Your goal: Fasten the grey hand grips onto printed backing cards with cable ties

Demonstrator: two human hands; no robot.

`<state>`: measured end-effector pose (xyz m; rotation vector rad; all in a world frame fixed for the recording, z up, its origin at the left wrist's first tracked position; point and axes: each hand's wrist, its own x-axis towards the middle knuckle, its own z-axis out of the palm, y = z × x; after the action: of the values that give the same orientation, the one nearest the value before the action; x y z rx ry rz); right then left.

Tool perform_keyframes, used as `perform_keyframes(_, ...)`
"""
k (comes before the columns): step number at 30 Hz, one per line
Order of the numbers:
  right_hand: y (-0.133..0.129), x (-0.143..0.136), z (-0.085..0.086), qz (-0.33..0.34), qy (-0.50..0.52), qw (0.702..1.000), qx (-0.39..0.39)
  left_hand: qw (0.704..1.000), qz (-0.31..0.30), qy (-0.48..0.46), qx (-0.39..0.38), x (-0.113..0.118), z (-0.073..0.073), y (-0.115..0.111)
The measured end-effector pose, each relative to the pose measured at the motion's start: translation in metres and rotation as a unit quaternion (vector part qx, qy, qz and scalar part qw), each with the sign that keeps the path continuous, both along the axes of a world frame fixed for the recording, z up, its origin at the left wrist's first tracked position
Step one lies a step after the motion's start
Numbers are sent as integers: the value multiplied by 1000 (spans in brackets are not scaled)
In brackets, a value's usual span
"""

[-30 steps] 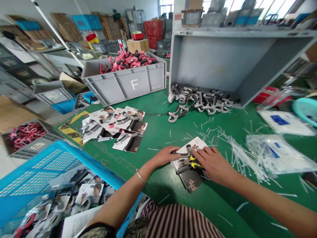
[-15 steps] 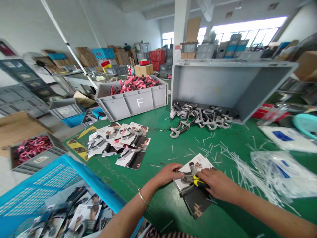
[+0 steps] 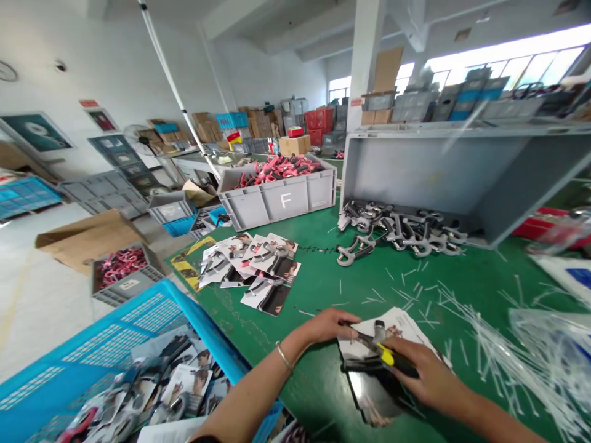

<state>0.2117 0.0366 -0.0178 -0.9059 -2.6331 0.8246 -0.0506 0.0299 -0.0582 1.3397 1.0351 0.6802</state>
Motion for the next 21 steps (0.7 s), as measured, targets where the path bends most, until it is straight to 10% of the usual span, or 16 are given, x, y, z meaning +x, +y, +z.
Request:
perform_keyframes(6,-31,14,-13,-82,9,993,82,979,166,14,115,-1,42,-7)
perform_keyframes(10,-67,67,-27,-150,-14,978,144,933,337,31,121,-51,82,-18)
perform_keyframes(15,-100,120,-46,-199,-81,957,196,747,567,258,234,-143,103,-24)
perform_keyframes(18,-104,124,-48,-214,-96,950,204,622,560,420,351,-138,97,-25)
perform_keyframes(21,-102,110,-39,-257,-72,947,180,783,352,370,356,-73,66,-25)
